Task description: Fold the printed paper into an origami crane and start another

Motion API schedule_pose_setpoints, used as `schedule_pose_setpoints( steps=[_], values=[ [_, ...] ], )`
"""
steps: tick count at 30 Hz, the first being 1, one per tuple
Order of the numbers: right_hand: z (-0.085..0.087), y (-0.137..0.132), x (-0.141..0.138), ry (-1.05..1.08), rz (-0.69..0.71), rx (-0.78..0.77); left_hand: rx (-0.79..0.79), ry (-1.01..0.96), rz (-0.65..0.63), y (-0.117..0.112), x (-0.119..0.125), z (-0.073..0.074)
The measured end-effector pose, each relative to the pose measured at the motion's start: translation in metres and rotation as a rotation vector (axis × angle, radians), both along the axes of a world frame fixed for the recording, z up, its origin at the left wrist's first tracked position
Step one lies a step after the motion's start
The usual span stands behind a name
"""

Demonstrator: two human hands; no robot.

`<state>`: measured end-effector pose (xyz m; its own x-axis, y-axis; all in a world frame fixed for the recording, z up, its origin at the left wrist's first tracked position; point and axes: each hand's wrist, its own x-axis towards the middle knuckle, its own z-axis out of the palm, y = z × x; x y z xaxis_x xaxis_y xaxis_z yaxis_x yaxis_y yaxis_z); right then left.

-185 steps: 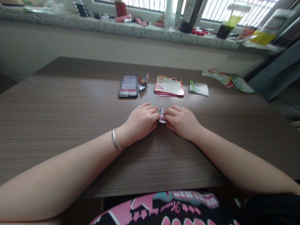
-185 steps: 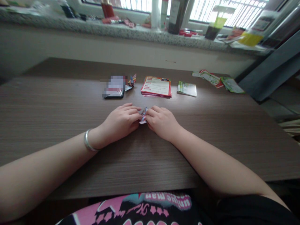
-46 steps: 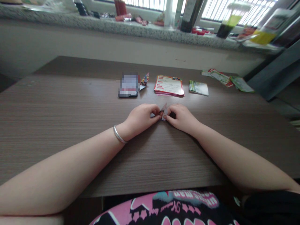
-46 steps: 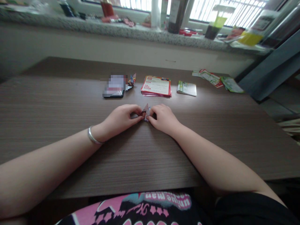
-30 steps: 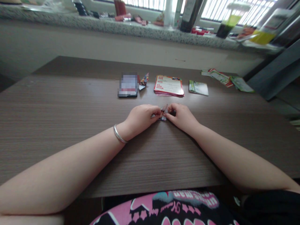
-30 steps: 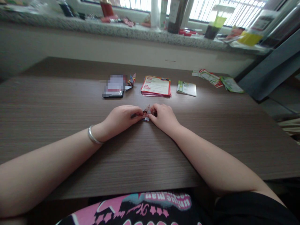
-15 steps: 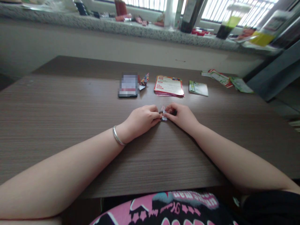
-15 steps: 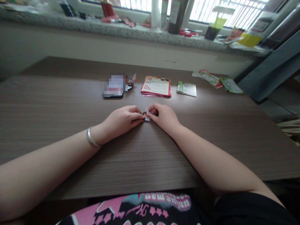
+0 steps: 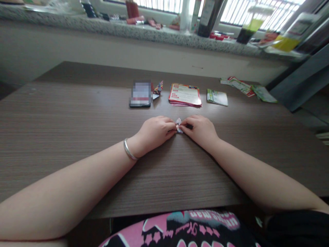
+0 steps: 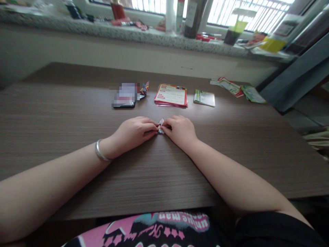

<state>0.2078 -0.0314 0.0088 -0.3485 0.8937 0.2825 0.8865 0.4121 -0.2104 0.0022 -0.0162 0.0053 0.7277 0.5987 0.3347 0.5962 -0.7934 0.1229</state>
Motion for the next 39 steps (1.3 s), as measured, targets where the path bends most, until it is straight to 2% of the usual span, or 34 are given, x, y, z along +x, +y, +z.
schedule_pose_setpoints(
  steps=[9, 14, 20, 25, 32, 39],
  values=[
    [0.003, -0.003, -0.001, -0.060, 0.018, 0.029, 0.037, 0.055, -0.010, -0.005, 0.000, 0.005],
    [0.005, -0.004, -0.001, -0.076, 0.043, 0.038, 0.034, 0.133, -0.084, -0.008, -0.006, 0.015],
    [0.004, -0.005, -0.001, -0.102, 0.013, 0.051, 0.081, 0.205, -0.149, -0.010, -0.006, 0.020],
    [0.001, -0.006, -0.002, -0.117, -0.036, 0.062, 0.023, 0.282, -0.071, -0.011, -0.001, 0.024],
    [-0.001, -0.003, 0.002, -0.122, -0.029, 0.040, -0.021, 0.225, -0.064, -0.007, -0.004, 0.021],
    [0.000, -0.001, 0.004, -0.089, 0.000, 0.023, -0.047, 0.149, -0.008, -0.014, 0.000, 0.018]
  ],
)
